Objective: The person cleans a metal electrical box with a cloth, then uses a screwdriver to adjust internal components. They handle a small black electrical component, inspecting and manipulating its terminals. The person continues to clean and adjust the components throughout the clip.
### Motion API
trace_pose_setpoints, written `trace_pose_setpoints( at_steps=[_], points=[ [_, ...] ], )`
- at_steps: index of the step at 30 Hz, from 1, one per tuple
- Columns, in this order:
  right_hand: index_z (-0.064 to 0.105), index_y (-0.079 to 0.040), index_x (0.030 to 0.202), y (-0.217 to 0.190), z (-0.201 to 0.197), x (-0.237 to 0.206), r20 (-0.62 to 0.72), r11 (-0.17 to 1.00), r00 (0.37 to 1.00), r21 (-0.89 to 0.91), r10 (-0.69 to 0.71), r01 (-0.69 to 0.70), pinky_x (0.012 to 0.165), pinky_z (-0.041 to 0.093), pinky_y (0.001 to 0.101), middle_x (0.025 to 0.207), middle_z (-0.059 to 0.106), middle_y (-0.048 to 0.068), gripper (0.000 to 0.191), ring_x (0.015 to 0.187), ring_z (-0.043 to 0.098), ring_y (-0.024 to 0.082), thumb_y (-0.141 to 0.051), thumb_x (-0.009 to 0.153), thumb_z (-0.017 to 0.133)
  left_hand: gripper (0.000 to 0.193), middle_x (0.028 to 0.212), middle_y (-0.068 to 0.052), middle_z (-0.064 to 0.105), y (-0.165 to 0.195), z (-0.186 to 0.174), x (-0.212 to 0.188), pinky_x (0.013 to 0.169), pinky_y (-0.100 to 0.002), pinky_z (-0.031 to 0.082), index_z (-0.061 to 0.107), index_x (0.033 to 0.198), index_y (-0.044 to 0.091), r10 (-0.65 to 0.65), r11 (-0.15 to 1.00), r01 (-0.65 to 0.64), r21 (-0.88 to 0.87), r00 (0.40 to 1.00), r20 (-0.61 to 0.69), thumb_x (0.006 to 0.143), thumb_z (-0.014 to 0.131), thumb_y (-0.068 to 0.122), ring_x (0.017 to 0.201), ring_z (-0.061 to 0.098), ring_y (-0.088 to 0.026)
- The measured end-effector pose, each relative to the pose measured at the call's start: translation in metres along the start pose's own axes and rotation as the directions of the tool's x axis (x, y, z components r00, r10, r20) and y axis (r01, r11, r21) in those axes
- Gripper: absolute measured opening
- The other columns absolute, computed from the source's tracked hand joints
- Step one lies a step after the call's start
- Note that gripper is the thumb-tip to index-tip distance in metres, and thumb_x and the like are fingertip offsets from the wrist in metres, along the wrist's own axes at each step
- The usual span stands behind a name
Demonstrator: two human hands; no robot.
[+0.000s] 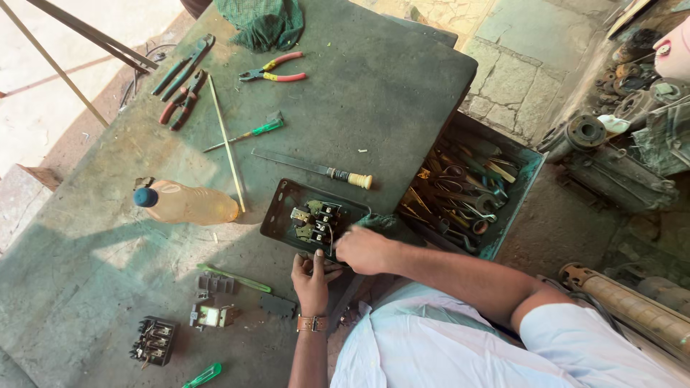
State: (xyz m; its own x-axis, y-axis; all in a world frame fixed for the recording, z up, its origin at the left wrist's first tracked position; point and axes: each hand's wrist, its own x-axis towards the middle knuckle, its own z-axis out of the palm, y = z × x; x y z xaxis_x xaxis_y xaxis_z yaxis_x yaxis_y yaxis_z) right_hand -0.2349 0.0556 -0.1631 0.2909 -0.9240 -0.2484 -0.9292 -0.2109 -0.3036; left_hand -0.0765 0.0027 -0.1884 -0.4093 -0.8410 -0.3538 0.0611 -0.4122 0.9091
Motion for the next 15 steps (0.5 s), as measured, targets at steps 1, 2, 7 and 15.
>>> trace_pose_setpoints(
  at_steps=[1,2,7,15],
  points=[
    [0.077,-0.009,0.087,0.001,-0.007,-0.002,-0.004,0.999,1.0,-0.04,0.028,-0.029,0.095,0.045,0.0498,0.1,0.071,0.01,0.017,0.107,0.064,0.031,-0.016,0.084,0.062,0.026,0.082,-0.01,0.065,0.001,0.0,0.0,0.055,-0.032,0.063,0.048,0.093,0.002,-0.002,1.0,0.002,0.018,1.0,0.0,0.099,0.066,0.02,0.067,0.074,-0.02],
    [0.079,-0.011,0.084,0.0,-0.014,-0.005,-0.012,0.995,0.998,-0.079,0.054,-0.055,0.1,0.041,0.0519,0.098,0.071,0.009,0.016,0.11,0.061,0.031,-0.017,0.08,0.064,0.025,0.082,-0.01,0.066,0.001,0.0,-0.001,0.055,-0.032,0.064,0.05,0.094,0.002,-0.009,1.0,0.009,0.02,1.0,-0.005,0.099,0.065,0.02,0.067,0.074,-0.019],
    [0.081,-0.009,0.08,0.003,-0.038,-0.013,-0.155,0.948,0.965,-0.205,0.213,-0.242,0.093,0.043,0.0422,0.101,0.066,0.011,0.018,0.108,0.058,0.029,-0.021,0.077,0.067,0.028,0.083,-0.009,0.064,0.001,0.002,-0.001,0.056,-0.034,0.065,0.049,0.093,0.0,-0.021,0.999,0.022,0.033,1.0,-0.023,0.098,0.067,0.022,0.069,0.075,-0.02],
    [0.071,-0.005,0.1,0.009,-0.008,-0.006,-0.304,0.963,0.918,-0.008,0.254,-0.269,0.091,0.047,0.0416,0.096,0.066,0.012,0.017,0.095,0.064,0.027,-0.013,0.089,0.061,0.027,0.085,-0.01,0.063,-0.004,0.0,0.0,0.057,-0.035,0.066,0.048,0.094,0.001,-0.044,0.998,0.044,0.032,0.999,-0.024,0.099,0.066,0.022,0.071,0.074,-0.02]
  ],
)
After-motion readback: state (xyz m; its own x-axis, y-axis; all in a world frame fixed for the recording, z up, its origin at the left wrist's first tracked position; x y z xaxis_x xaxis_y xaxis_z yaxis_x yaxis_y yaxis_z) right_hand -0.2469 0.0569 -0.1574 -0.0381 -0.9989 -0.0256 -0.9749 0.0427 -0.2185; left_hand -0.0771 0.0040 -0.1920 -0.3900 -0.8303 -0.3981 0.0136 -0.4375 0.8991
